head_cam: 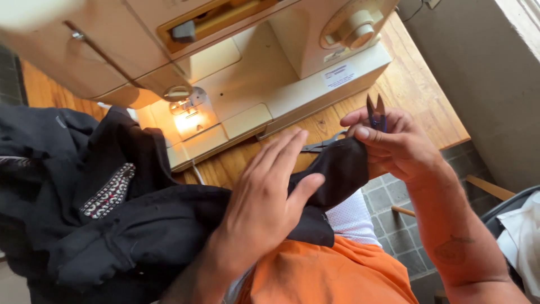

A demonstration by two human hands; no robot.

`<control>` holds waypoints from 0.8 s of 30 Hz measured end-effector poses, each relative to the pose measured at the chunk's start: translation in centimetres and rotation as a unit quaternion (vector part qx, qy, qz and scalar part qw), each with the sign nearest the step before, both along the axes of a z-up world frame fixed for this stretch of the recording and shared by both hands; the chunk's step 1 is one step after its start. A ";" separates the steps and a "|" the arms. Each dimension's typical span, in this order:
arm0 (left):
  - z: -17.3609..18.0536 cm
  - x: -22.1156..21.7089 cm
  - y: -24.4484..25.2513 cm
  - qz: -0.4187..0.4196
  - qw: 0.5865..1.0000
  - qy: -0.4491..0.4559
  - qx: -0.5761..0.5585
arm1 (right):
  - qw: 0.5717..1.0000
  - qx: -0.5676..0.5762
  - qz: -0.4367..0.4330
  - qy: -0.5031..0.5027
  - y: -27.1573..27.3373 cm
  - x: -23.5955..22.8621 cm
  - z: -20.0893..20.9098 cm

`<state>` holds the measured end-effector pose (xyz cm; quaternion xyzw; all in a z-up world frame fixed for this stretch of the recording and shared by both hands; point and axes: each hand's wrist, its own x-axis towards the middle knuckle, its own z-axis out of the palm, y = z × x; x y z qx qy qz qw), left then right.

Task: Trimming loose threads from a black garment using small scissors near a sewing machine.

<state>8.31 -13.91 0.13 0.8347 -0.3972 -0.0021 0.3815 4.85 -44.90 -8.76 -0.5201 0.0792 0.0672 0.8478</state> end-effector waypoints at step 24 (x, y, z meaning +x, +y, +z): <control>-4.9 4.4 -3.4 -0.114 0.802 0.522 -0.266 | 0.911 -0.382 -0.036 -0.154 1.2 -4.6 1.7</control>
